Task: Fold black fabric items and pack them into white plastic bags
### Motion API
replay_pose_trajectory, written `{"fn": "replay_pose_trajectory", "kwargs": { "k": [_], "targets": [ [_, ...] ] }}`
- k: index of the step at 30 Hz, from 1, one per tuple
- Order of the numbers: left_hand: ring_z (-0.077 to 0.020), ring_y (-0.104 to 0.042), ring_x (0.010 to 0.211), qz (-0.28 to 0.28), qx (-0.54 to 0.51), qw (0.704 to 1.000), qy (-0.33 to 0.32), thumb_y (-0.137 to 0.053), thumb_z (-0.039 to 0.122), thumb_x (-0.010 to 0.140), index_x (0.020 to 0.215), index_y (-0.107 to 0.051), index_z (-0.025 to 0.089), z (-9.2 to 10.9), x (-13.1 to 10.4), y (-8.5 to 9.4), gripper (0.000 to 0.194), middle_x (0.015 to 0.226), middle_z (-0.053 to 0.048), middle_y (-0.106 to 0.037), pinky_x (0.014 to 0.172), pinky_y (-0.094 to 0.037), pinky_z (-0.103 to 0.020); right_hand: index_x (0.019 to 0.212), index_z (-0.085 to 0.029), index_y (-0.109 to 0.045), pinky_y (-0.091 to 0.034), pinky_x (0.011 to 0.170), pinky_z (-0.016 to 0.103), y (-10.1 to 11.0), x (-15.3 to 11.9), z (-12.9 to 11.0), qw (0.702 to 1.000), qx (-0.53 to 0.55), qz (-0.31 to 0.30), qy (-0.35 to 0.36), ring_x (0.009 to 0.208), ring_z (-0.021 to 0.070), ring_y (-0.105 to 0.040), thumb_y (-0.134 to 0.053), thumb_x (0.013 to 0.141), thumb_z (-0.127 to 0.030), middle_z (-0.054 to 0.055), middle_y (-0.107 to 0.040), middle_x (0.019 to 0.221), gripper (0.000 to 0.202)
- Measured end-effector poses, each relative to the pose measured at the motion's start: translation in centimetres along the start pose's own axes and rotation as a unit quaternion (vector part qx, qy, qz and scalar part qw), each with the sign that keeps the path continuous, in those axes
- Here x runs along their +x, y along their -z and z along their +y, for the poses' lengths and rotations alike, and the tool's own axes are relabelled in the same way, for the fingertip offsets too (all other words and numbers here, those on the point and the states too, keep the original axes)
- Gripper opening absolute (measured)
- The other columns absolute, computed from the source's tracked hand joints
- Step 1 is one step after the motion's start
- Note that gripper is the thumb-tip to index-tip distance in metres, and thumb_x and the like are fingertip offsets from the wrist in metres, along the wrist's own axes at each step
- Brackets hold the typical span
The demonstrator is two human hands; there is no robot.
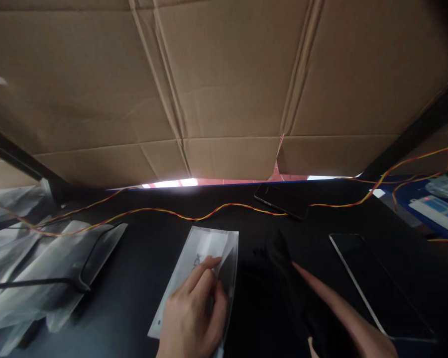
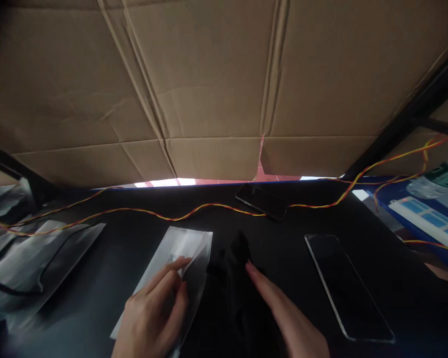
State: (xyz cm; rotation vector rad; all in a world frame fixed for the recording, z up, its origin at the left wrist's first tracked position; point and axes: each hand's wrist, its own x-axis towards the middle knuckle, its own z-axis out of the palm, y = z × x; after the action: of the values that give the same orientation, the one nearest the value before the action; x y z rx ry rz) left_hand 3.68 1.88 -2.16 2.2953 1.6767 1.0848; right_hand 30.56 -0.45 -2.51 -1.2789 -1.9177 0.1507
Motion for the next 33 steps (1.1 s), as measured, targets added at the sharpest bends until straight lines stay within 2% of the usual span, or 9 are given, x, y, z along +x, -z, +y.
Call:
{"fn": "replay_pose_trajectory", "kwargs": {
  "k": [3, 5, 9, 13, 17, 19, 25, 29, 33],
  "targets": [
    [-0.0179, -0.085, 0.087, -0.014, -0.027, 0.999, 0.014, -0.050, 0.019, 0.107, 0.093, -0.063, 0.025, -0.1, -0.1, 0.0, 0.020, 0.126, -0.008, -0.082, 0.072, -0.068, -0.024, 0.172, -0.032, -0.043, -0.069, 0.095, 0.033, -1.3, 1.4, -1.0, 0.998, 0.009, -0.008, 0.067, 0.122, 0.0266, -0.080, -0.051, 0.099, -0.013, 0.001, -0.071, 0.152, 0.076],
    [-0.0180, -0.085, 0.089, -0.019, -0.046, 0.998, 0.026, -0.050, 0.022, 0.108, 0.097, -0.065, 0.024, -0.4, -0.1, 0.0, 0.019, 0.127, -0.009, -0.081, 0.074, -0.068, -0.024, 0.164, -0.027, -0.055, -0.065, 0.107, 0.036, -3.7, 1.9, -1.9, 0.995, 0.008, -0.029, 0.099, 0.129, 0.0267, -0.076, -0.053, 0.093, -0.011, 0.000, -0.072, 0.151, 0.073],
    [-0.0238, -0.083, 0.110, -0.002, -0.054, 0.998, 0.034, -0.050, 0.024, 0.109, 0.094, -0.066, 0.025, -0.9, -0.1, -0.1, 0.022, 0.128, -0.011, -0.081, 0.091, -0.070, -0.033, 0.140, -0.019, -0.074, -0.062, 0.113, 0.049, -7.7, 1.9, -3.4, 0.979, -0.056, -0.150, 0.125, 0.132, 0.0361, -0.072, -0.069, 0.082, -0.016, 0.008, -0.075, 0.146, 0.059],
    [-0.0335, -0.064, 0.147, -0.005, -0.057, 0.998, 0.010, -0.050, 0.021, 0.108, 0.091, -0.068, 0.026, -1.2, -0.1, 0.1, 0.025, 0.139, -0.010, -0.078, 0.119, -0.056, -0.062, 0.136, -0.019, -0.075, -0.063, 0.109, 0.055, -7.2, 3.1, -4.3, 0.966, -0.074, -0.216, 0.126, 0.133, 0.0411, -0.068, -0.079, 0.085, -0.030, 0.011, -0.074, 0.146, 0.053],
    [-0.0320, -0.060, 0.151, -0.026, -0.121, 0.992, 0.016, -0.052, 0.020, 0.109, 0.098, -0.069, 0.027, -1.1, -0.4, 1.6, 0.022, 0.149, -0.008, -0.074, 0.113, -0.063, -0.054, 0.140, -0.025, -0.073, -0.054, 0.121, 0.043, -5.2, 5.4, -4.8, 0.938, -0.034, -0.254, 0.233, 0.141, 0.0273, -0.063, -0.064, 0.108, -0.034, 0.000, -0.079, 0.137, 0.034],
    [-0.0314, -0.061, 0.149, -0.050, -0.152, 0.987, 0.016, -0.052, 0.020, 0.109, 0.106, -0.071, 0.029, -0.7, -0.4, 2.7, 0.021, 0.152, -0.006, -0.072, 0.112, -0.063, -0.053, 0.141, -0.029, -0.072, -0.054, 0.122, 0.041, -5.2, 5.9, -4.9, 0.936, -0.029, -0.261, 0.235, 0.141, 0.0234, -0.064, -0.059, 0.112, -0.032, -0.004, -0.081, 0.135, 0.032],
    [-0.0354, -0.042, 0.163, -0.133, -0.110, 0.985, -0.016, -0.056, 0.024, 0.108, 0.124, -0.074, 0.032, 0.4, -0.2, 3.5, 0.025, 0.165, -0.001, -0.061, 0.124, -0.051, -0.061, 0.145, -0.027, -0.071, -0.055, 0.117, 0.068, -7.2, 4.8, -4.9, 0.944, -0.069, -0.287, 0.150, 0.148, 0.0411, -0.059, -0.066, 0.100, -0.024, 0.006, -0.069, 0.156, 0.045],
    [-0.0390, -0.038, 0.163, -0.154, -0.021, 0.987, -0.049, -0.057, 0.041, 0.112, 0.173, -0.034, 0.032, -0.7, -1.0, 2.6, 0.066, 0.177, -0.006, -0.042, 0.125, -0.045, -0.067, 0.164, -0.024, -0.053, -0.048, 0.124, 0.068, -6.9, 4.6, -4.2, 0.922, -0.064, -0.301, 0.236, 0.159, 0.0384, -0.048, -0.061, 0.101, -0.011, 0.007, -0.053, 0.170, 0.064],
    [-0.0447, -0.029, 0.165, -0.203, 0.026, 0.974, -0.096, -0.045, 0.053, 0.116, 0.179, -0.010, 0.033, -1.8, -0.8, 2.4, 0.075, 0.181, -0.008, -0.029, 0.121, -0.038, -0.077, 0.172, -0.023, -0.040, -0.036, 0.131, 0.066, -6.6, 4.2, -3.2, 0.918, -0.029, -0.313, 0.242, 0.163, 0.0357, -0.041, -0.062, 0.106, -0.015, 0.005, -0.056, 0.168, 0.070]
  ]
}}
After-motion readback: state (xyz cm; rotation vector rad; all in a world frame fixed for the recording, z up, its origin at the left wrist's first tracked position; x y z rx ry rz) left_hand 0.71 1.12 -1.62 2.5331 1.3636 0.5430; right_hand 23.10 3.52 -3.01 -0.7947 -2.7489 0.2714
